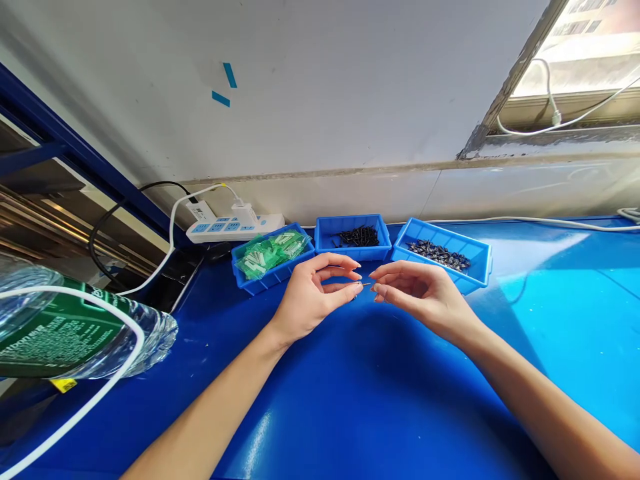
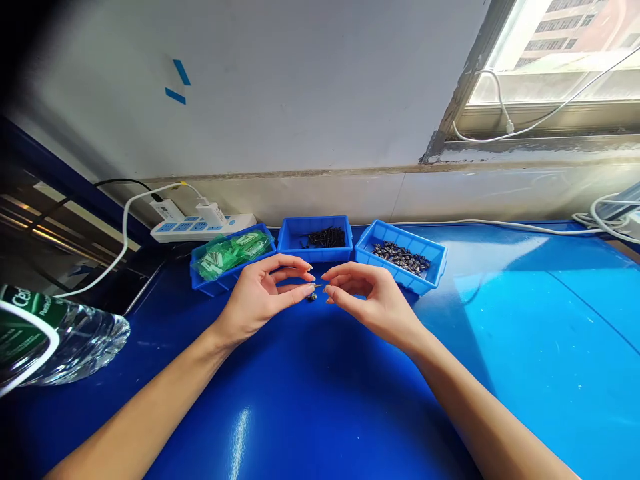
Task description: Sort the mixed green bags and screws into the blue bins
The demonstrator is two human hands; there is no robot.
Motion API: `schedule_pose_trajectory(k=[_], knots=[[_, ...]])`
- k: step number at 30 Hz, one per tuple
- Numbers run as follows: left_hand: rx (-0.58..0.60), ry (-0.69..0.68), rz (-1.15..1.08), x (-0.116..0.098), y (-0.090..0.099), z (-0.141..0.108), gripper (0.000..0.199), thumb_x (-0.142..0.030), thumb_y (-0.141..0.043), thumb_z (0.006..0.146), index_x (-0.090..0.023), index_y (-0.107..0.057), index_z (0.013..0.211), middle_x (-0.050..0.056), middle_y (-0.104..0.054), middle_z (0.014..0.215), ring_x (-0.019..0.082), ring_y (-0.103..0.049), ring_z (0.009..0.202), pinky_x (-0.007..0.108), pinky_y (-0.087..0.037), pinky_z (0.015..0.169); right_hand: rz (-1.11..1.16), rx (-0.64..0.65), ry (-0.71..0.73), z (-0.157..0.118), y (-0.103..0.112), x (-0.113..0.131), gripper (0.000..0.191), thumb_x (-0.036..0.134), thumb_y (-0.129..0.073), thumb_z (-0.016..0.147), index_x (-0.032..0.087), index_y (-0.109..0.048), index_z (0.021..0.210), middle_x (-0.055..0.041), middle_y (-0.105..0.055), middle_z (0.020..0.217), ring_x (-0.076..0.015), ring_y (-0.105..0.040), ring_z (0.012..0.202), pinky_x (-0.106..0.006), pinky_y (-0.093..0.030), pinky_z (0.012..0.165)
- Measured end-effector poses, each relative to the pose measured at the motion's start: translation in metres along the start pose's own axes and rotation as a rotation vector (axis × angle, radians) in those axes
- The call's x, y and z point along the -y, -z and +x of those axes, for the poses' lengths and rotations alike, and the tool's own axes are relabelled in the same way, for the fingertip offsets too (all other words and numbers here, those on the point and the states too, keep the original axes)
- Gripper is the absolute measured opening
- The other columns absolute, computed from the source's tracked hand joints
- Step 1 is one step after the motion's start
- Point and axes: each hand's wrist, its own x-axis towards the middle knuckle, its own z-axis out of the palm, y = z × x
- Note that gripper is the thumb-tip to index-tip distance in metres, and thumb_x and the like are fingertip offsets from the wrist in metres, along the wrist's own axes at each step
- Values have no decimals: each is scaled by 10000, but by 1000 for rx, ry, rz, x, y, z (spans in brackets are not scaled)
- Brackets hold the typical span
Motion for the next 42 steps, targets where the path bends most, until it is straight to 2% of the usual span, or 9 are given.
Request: schedule_pose_trajectory(k=[7, 13, 16, 22, 25, 28, 31, 37, 42], knots=[[59, 9, -13, -3, 0, -2, 345, -175, -870, 673, -173, -714, 981, 57, -734, 1034, 226, -770, 966, 305, -668, 759, 138, 82, -109, 0, 0, 1, 381, 499, -931, 648, 194, -787, 824, -46, -787, 734, -232, -765, 731, -349, -622, 704], [106, -9, 13, -3, -1, -2, 348, -201, -888, 676, -174, -716, 977, 60, -745, 1049, 214, -767, 941, 298, -653, 764, 145, 112, -86, 0, 3, 1, 335, 480, -908, 695, 186, -778, 788, -44, -773, 704, -215, -756, 698, -324, -608, 669], [128, -86, 179, -4, 2, -3, 264, -246, -845, 770, -183, -739, 1003, 59, -760, 1006, 203, -752, 931, 306, -644, 790, 89, 75, -38, -1, 6, 0, 356, 494, -921, 671, 190, -772, 781, -43, -762, 686, -209, -735, 666, -304, -589, 621], [327, -346, 842, 1, 10, -8, 154, -234, -764, 895, -225, -785, 1048, 81, -745, 1169, 248, -703, 1084, 399, -596, 969, -259, -279, 164, -3, 18, 7, 303, 510, -795, 809, 221, -737, 743, -42, -746, 711, -209, -688, 634, -317, -549, 584], [366, -384, 965, 9, 11, -8, 121, -183, -708, 930, -214, -783, 1020, 86, -743, 1142, 246, -706, 1061, 393, -602, 943, -571, -550, 272, -2, 30, 7, 227, 374, -714, 865, 243, -674, 684, -28, -695, 642, -192, -632, 574, -322, -503, 562], [361, -399, 988, 13, 11, -8, 177, -105, -629, 953, -202, -776, 959, 72, -755, 1044, 215, -722, 952, 336, -603, 859, -809, -688, 313, 2, 41, 1, 136, 269, -705, 836, 251, -660, 709, -36, -690, 680, -183, -593, 558, -342, -506, 596], [351, -398, 979, 13, 10, -8, 209, -57, -604, 936, -187, -768, 930, 62, -761, 965, 203, -723, 873, 307, -589, 797, -868, -681, 312, 4, 42, -5, 14, 244, -692, 834, 239, -698, 823, -50, -704, 755, -179, -580, 564, -351, -515, 611], [310, -354, 913, 9, 8, -9, 211, -30, -627, 873, -192, -760, 890, 38, -757, 958, 167, -716, 779, 269, -567, 726, -760, -520, 430, 0, 21, -1, 87, 199, -632, 880, 253, -690, 844, -30, -685, 734, -171, -561, 573, -329, -490, 585], [245, -361, 797, 4, 7, -8, 195, -28, -669, 847, -184, -781, 876, 29, -748, 928, 134, -700, 725, 237, -583, 729, -622, -400, 417, -1, 7, -3, 103, 202, -622, 897, 232, -696, 833, -13, -649, 681, -154, -556, 568, -300, -456, 548]])
